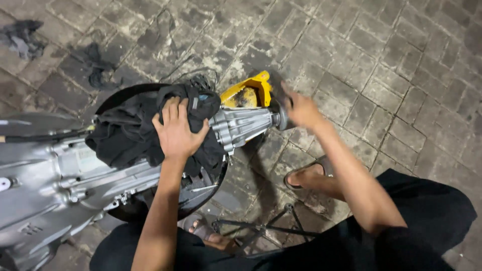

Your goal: Scraping residue or gasket material from a transmission casing using a hand tool

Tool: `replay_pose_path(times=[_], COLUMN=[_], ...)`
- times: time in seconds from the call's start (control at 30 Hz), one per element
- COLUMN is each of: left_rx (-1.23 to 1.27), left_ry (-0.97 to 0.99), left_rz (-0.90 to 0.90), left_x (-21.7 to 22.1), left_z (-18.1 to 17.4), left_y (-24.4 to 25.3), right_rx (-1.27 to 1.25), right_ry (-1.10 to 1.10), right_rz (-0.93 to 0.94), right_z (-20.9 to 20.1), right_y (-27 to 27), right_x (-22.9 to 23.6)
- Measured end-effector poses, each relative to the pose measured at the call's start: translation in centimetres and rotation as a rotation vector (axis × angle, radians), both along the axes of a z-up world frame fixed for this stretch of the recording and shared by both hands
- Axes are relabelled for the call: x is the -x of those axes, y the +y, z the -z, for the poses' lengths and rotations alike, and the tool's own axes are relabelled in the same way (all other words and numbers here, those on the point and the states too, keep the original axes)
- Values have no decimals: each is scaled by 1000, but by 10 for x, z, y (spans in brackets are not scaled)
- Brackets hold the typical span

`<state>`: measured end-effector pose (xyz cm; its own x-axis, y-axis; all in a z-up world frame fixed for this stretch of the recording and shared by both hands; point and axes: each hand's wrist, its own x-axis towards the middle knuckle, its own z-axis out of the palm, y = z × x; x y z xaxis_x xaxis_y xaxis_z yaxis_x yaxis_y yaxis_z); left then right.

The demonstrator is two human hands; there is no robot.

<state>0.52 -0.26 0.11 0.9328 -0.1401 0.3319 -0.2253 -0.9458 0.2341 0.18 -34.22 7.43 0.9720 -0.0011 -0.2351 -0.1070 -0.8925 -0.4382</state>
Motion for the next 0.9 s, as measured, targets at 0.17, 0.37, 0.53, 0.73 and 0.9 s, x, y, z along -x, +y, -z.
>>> replay_pose_path(times=[0.17,0.37,0.53,0.73,0.9], left_rx=[21,14,28,25,6], left_ry=[5,45,7,28,-21], left_rz=[14,0,20,0,17], left_x=[-1,4,4,4,0], left_z=[-5,-4,-1,-4,0], left_y=[1,-1,4,0,3], right_rx=[-14,85,-56,57,138], right_ry=[101,194,28,199,17], right_rz=[28,46,0,55,-123], right_z=[-8,-46,-12,-65,91], right_y=[-32,0,-5,6,-31], right_x=[22,37,8,67,-53])
